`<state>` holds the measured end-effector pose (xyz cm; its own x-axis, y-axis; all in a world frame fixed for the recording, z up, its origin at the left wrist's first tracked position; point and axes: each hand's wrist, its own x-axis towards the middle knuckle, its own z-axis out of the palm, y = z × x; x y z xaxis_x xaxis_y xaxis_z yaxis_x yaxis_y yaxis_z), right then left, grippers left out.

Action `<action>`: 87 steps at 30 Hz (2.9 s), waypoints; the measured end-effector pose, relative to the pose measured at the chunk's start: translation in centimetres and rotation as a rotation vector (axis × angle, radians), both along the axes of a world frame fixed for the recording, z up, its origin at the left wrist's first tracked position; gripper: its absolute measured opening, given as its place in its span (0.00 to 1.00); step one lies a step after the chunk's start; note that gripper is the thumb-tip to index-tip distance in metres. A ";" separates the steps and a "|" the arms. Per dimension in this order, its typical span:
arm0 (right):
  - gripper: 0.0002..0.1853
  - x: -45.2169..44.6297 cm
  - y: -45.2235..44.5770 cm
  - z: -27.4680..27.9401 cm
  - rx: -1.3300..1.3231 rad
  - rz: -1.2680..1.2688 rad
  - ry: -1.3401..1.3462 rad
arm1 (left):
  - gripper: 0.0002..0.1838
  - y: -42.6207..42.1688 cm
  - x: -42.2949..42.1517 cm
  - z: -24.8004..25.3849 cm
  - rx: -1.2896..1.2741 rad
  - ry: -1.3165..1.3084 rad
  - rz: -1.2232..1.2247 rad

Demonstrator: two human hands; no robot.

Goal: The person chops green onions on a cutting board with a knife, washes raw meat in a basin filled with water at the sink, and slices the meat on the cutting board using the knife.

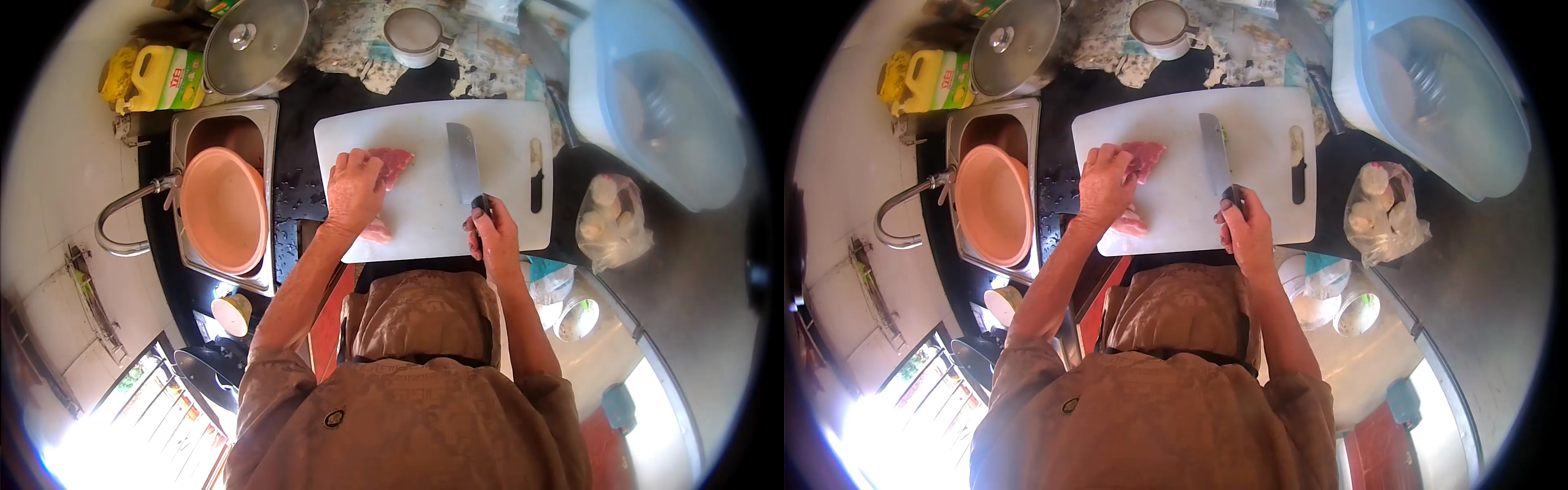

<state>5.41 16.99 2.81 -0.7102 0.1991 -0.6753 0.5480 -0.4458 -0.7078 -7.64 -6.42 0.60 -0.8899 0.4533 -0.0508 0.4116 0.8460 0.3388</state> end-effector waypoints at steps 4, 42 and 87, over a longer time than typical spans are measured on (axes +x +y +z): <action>0.15 0.3 0.9 0.1 0.082 0.004 0.032 | 0.14 0.0 0.0 0.1 0.020 -0.007 0.006; 0.22 -0.2 -7.1 2.5 0.867 0.473 0.211 | 0.25 0.3 0.3 -1.2 0.153 -0.009 -0.278; 0.24 2.8 -2.4 4.0 0.021 0.036 -0.052 | 0.20 4.2 -7.0 0.4 1.135 -1.023 0.464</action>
<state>8.18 14.59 6.86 -0.6813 0.1885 -0.7073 0.5998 -0.4102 -0.6870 -14.67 -2.18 1.02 -0.7596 0.3819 -0.5265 -0.5839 -0.0439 0.8106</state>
